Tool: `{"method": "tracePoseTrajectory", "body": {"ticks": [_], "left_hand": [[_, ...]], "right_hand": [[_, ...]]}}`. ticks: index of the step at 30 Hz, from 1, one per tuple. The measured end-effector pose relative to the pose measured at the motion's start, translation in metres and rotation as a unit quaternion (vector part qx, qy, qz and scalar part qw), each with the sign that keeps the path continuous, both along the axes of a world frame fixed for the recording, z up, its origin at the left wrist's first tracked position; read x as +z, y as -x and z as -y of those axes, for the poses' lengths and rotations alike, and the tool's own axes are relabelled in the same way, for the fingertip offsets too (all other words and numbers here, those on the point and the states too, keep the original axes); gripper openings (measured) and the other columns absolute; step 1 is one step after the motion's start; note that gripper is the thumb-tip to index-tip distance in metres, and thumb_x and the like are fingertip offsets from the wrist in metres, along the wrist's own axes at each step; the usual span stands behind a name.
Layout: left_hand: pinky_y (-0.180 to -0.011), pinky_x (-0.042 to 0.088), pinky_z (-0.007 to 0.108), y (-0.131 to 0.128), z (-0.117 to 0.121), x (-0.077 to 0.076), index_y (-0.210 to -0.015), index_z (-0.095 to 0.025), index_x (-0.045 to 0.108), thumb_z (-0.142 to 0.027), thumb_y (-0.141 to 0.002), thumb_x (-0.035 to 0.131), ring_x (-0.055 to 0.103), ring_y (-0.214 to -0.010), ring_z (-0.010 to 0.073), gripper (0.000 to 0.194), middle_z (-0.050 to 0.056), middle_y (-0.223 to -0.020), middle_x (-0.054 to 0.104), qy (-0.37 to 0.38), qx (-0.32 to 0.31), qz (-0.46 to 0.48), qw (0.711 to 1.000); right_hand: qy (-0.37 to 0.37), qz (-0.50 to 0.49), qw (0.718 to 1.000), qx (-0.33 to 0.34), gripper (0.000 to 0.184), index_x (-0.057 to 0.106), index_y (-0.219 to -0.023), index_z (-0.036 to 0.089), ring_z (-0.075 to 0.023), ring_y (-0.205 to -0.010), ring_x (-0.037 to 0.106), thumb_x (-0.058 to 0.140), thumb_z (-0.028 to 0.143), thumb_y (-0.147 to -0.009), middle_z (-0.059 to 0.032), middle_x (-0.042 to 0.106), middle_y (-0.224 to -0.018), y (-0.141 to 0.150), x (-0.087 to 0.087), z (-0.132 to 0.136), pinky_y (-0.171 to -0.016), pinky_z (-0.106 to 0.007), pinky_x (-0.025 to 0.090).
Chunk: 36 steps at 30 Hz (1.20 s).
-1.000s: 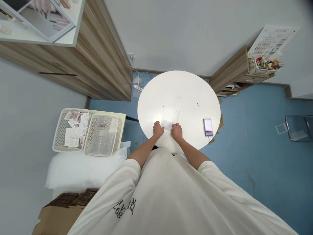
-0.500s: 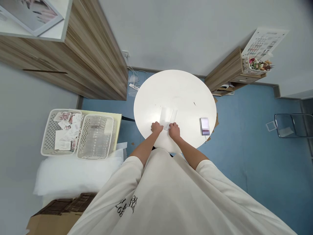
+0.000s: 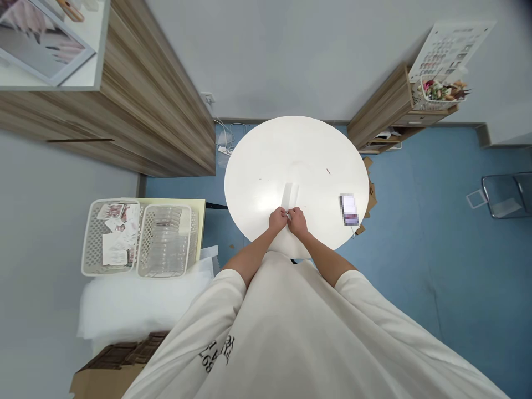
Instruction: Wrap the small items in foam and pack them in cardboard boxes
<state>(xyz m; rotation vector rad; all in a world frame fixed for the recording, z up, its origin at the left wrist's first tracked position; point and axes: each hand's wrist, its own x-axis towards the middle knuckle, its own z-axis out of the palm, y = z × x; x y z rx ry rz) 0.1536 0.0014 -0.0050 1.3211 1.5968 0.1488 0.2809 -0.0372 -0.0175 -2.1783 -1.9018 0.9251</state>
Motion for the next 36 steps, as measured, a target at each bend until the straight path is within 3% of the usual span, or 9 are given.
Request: {"method": "tracePoseTrajectory", "body": {"ticks": [5,8,12,17,21,25,29,33,36], "left_hand": [[-0.089,0.053,0.031,-0.003,0.003,-0.002,-0.109,-0.022,0.068,-0.011,-0.087,0.056,0.068,-0.099,0.0179,0.027,0.004,-0.108,0.074,-0.008,-0.047,-0.001,0.999],[-0.093,0.053,0.032,-0.002,0.006,-0.001,-0.113,-0.021,0.070,-0.010,-0.089,0.053,0.067,-0.105,0.0196,0.031,0.006,-0.113,0.074,-0.032,-0.093,-0.003,0.995],[-0.099,0.052,0.034,0.010,0.011,0.005,-0.122,-0.023,0.067,-0.007,-0.092,0.043,0.065,-0.113,0.0194,0.042,0.005,-0.122,0.071,-0.060,-0.151,-0.011,0.987],[-0.114,0.038,0.045,0.026,0.011,0.010,-0.133,-0.024,0.059,-0.003,-0.086,0.047,0.043,-0.141,0.0273,0.053,0.009,-0.150,0.049,-0.191,-0.277,-0.103,0.936],[-0.115,0.031,0.045,0.022,0.005,0.005,-0.142,-0.022,0.046,-0.002,-0.084,0.048,0.033,-0.147,0.0292,0.061,0.012,-0.161,0.035,-0.207,-0.356,-0.111,0.905],[-0.110,0.033,0.044,0.013,-0.002,0.000,-0.137,-0.020,0.047,-0.003,-0.086,0.045,0.040,-0.140,0.0302,0.053,0.015,-0.154,0.042,-0.206,-0.354,-0.114,0.905],[-0.110,0.030,0.044,0.016,-0.003,0.003,-0.133,-0.020,0.049,-0.011,-0.083,0.057,0.048,-0.132,0.0312,0.051,0.016,-0.141,0.052,-0.185,-0.366,-0.111,0.905],[-0.112,0.029,0.045,0.028,0.016,0.010,-0.133,-0.020,0.050,-0.029,-0.080,0.067,0.051,-0.127,0.0323,0.056,0.013,-0.133,0.059,-0.164,-0.354,-0.101,0.915],[-0.113,0.029,0.045,0.038,0.037,0.013,-0.127,-0.022,0.057,-0.035,-0.082,0.066,0.050,-0.129,0.0320,0.047,0.011,-0.130,0.062,-0.153,-0.321,-0.095,0.930]], "right_hand": [[-0.018,-0.066,0.997,-0.032,0.042,0.055,-0.131,0.020,-0.0250,-0.109,0.053,0.046,0.014,-0.090,-0.0098,0.058,-0.124,-0.009,0.003,0.007,-0.090,-0.037,0.048],[-0.016,-0.090,0.996,-0.012,0.056,0.049,-0.141,0.020,-0.0240,-0.109,0.054,0.043,0.008,-0.087,-0.0099,0.059,-0.126,-0.014,0.008,0.010,-0.089,-0.037,0.049],[-0.011,-0.085,0.996,0.014,0.060,0.056,-0.139,0.019,-0.0231,-0.120,0.052,0.042,0.002,-0.084,-0.0119,0.052,-0.136,-0.018,0.009,0.012,-0.095,-0.035,0.049],[-0.008,-0.057,0.997,0.044,0.060,0.056,-0.142,0.020,-0.0246,-0.124,0.050,0.043,0.003,-0.086,-0.0128,0.048,-0.139,-0.020,0.003,0.017,-0.097,-0.036,0.049],[0.005,-0.037,0.997,0.061,0.068,0.050,-0.148,0.022,-0.0248,-0.120,0.052,0.046,0.003,-0.084,-0.0130,0.043,-0.144,-0.022,0.002,0.021,-0.097,-0.036,0.049],[0.019,-0.058,0.996,0.067,0.073,0.044,-0.151,0.022,-0.0225,-0.118,0.053,0.047,0.002,-0.081,-0.0134,0.038,-0.145,-0.021,0.001,0.020,-0.098,-0.035,0.049],[0.014,-0.037,0.997,0.069,0.067,0.046,-0.147,0.020,-0.0260,-0.119,0.051,0.055,0.007,-0.082,-0.0140,0.039,-0.144,-0.017,0.004,0.021,-0.100,-0.039,0.047],[0.009,0.007,0.994,0.111,0.053,0.053,-0.136,0.021,-0.0294,-0.116,0.051,0.060,0.012,-0.084,-0.0137,0.048,-0.138,-0.015,0.012,0.033,-0.096,-0.041,0.046],[0.009,0.018,0.987,0.160,0.041,0.058,-0.130,0.023,-0.0278,-0.111,0.054,0.056,0.013,-0.090,-0.0120,0.053,-0.134,-0.016,0.020,0.044,-0.095,-0.039,0.045]]}}
